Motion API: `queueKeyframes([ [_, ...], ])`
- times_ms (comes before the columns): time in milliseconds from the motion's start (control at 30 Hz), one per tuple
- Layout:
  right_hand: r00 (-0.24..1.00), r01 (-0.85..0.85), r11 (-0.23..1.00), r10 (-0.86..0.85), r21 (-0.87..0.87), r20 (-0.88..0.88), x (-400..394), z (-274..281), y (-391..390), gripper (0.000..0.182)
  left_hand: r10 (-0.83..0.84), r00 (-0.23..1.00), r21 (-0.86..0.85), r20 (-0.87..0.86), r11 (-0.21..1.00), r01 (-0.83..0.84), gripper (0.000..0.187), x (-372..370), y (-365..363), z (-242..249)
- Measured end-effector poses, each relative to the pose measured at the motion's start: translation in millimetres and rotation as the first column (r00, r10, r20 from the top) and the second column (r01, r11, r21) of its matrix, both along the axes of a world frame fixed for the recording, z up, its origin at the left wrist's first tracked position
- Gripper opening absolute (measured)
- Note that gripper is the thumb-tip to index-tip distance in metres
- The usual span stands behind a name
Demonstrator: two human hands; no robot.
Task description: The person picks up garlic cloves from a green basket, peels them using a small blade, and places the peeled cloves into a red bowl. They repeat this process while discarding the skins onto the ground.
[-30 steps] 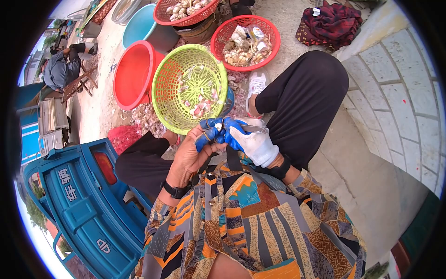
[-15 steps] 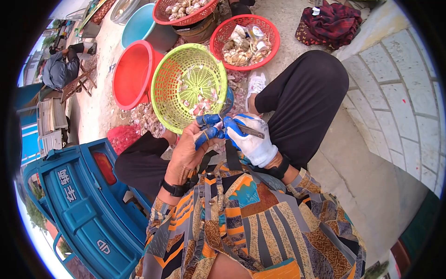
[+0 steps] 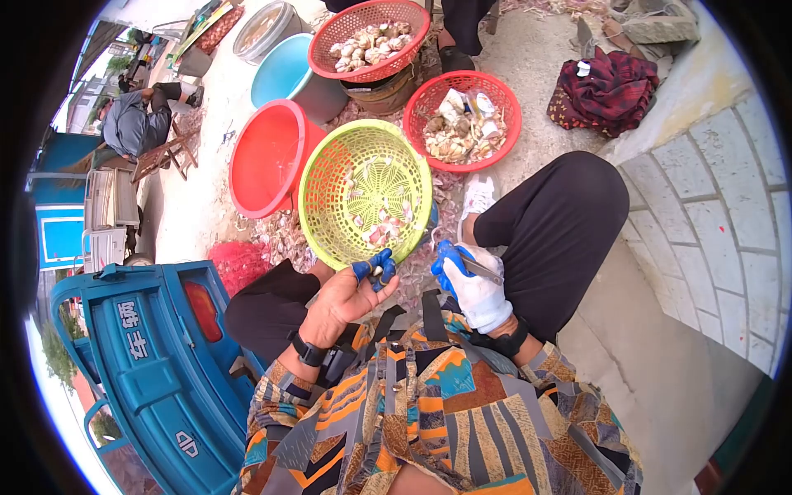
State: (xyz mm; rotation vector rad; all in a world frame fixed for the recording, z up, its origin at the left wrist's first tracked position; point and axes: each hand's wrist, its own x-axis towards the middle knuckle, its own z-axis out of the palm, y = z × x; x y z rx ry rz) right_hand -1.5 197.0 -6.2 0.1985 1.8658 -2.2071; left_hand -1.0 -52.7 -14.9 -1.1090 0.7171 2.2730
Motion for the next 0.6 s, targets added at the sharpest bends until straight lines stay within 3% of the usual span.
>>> queueKeyframes([
  [33, 1.0, -0.007, 0.999, 0.008, 0.031, -0.025, -0.6, 1.6, -1.6, 0.018, 0.031, 0.999, -0.093, 0.026, 0.995, -0.029, 0.029, -12.6, -0.4, 11.8],
  [100, 0.996, -0.035, 0.995, 0.042, 0.091, -0.078, -2.9, 9.9, -2.8, 0.018, 0.143, 0.985, 0.027, -0.097, 0.99, -0.141, 0.027, -60.1, -38.4, 24.8],
  [167, 0.988, -0.035, 0.984, 0.06, 0.173, -0.143, -4.9, 7.7, -3.8, 0.017, 0.234, 0.865, 0.009, -0.443, 0.966, -0.257, 0.027, -123.4, -83.5, 54.4],
  [233, 0.99, -0.058, 0.98, 0.081, 0.191, -0.117, -4.8, 6.2, -4.9, 0.018, 0.323, 0.801, 0.032, -0.504, 0.934, -0.356, 0.034, -169.1, -123.6, 68.7],
  [333, 0.994, -0.07, 0.991, 0.078, 0.115, -0.072, -6.2, 0.3, -5.4, 0.019, 0.153, 0.832, -0.284, -0.534, 0.894, -0.347, 0.034, -183.0, -126.9, 64.0],
  [400, 0.995, -0.076, 0.989, 0.082, 0.125, -0.048, -4.3, -2.2, -5.3, 0.019, -0.091, 0.889, -0.551, -0.448, 0.811, -0.195, 0.034, -166.9, -108.5, 49.4],
  [467, 0.994, -0.079, 0.988, 0.089, 0.135, -0.067, -3.6, -1.5, -5.9, 0.016, -0.377, 0.878, -0.785, -0.295, 0.619, 0.002, 0.034, -150.5, -97.0, 18.9],
  [533, 0.989, -0.089, 0.983, 0.107, 0.16, -0.105, -4.5, -2.9, -5.7, 0.015, -0.682, 0.727, -0.974, -0.073, 0.204, 0.094, 0.027, -131.4, -94.3, -26.6],
  [600, 0.984, -0.088, 0.976, 0.116, 0.199, -0.135, -6.0, 0.5, -7.9, 0.014, -0.79, 0.579, -0.975, 0.2, -0.219, 0.039, 0.029, -112.8, -94.5, -67.8],
])
